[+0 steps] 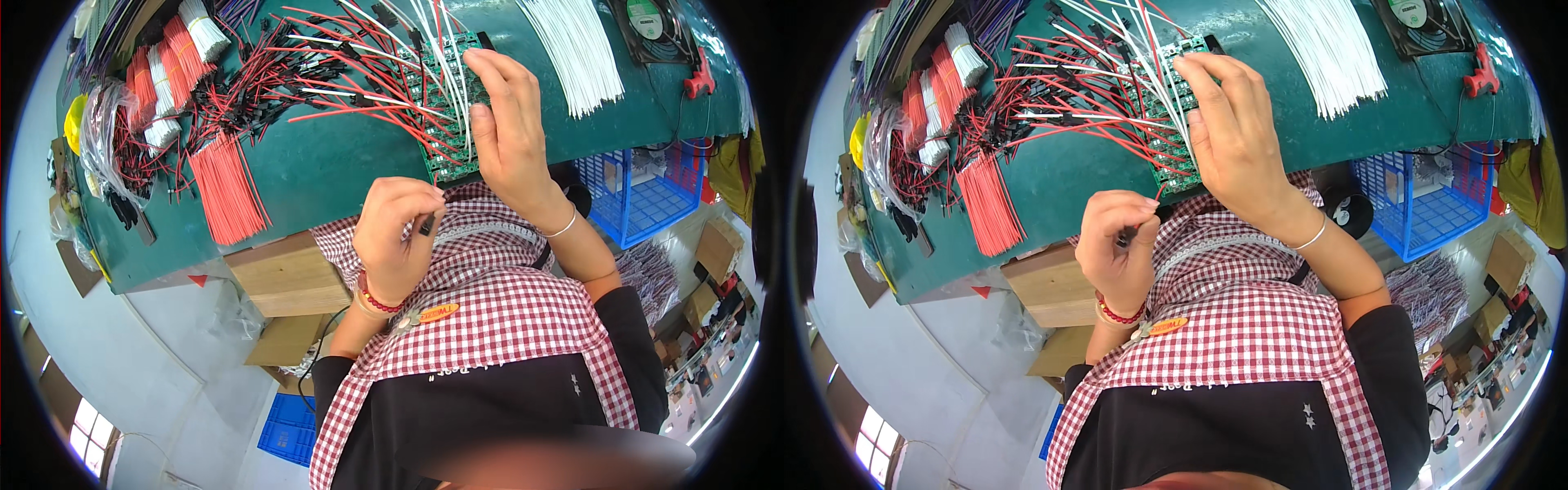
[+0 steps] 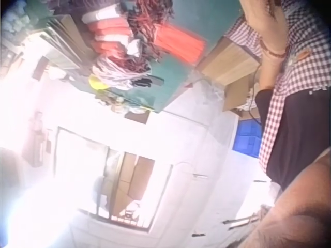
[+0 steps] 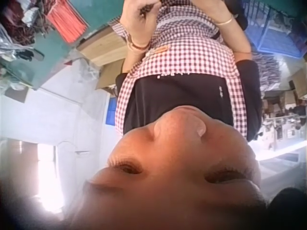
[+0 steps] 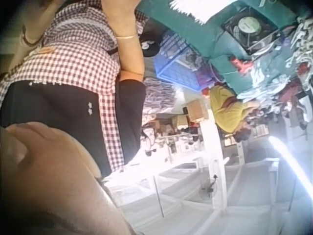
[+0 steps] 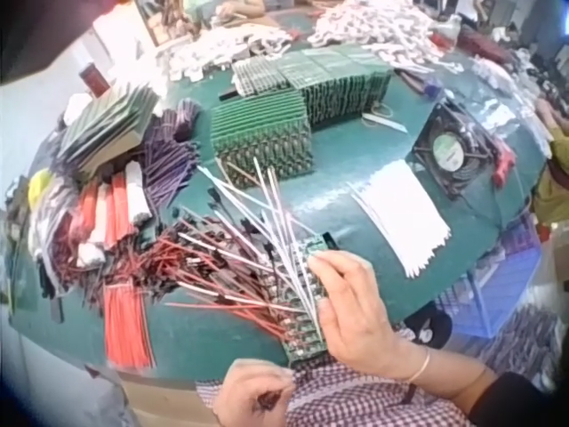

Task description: The person inserts color-coded wires into wire connectors on circuit boards by hand.

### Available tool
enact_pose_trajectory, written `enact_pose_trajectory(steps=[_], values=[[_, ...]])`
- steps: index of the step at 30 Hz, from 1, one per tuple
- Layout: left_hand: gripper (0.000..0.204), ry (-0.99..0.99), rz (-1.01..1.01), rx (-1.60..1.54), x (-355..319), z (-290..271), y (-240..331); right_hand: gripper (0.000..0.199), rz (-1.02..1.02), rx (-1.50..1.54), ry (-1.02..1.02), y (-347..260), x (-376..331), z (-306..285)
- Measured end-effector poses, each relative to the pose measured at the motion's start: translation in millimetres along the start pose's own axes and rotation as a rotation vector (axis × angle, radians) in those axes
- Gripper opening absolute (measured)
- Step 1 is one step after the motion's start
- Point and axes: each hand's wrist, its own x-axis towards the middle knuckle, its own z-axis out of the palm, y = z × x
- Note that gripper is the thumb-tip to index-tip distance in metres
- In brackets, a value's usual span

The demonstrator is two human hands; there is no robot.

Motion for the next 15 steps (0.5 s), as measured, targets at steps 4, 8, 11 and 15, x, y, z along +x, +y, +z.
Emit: enact_pose_trajectory(steps=[4,8,11,15], values=[[0.029,-0.045,0.129,0.027,-2.5,0.6,-2.5,0.048,-0.005,0.002,-0.001,0.0,-0.1,0.2],[0.030,-0.173,0.256,0.108,1.4,-2.5,0.4,0.048,-0.004,-0.010,0.007,1.2,-0.1,0.1],[0.027,-0.199,0.280,0.135,1.1,-2.4,0.4,0.048,-0.009,-0.010,0.014,2.0,-0.6,1.1],[0.022,-0.083,0.185,0.079,2.1,1.1,-2.0,0.049,-0.002,-0.009,0.006,0.8,0.5,0.1]])
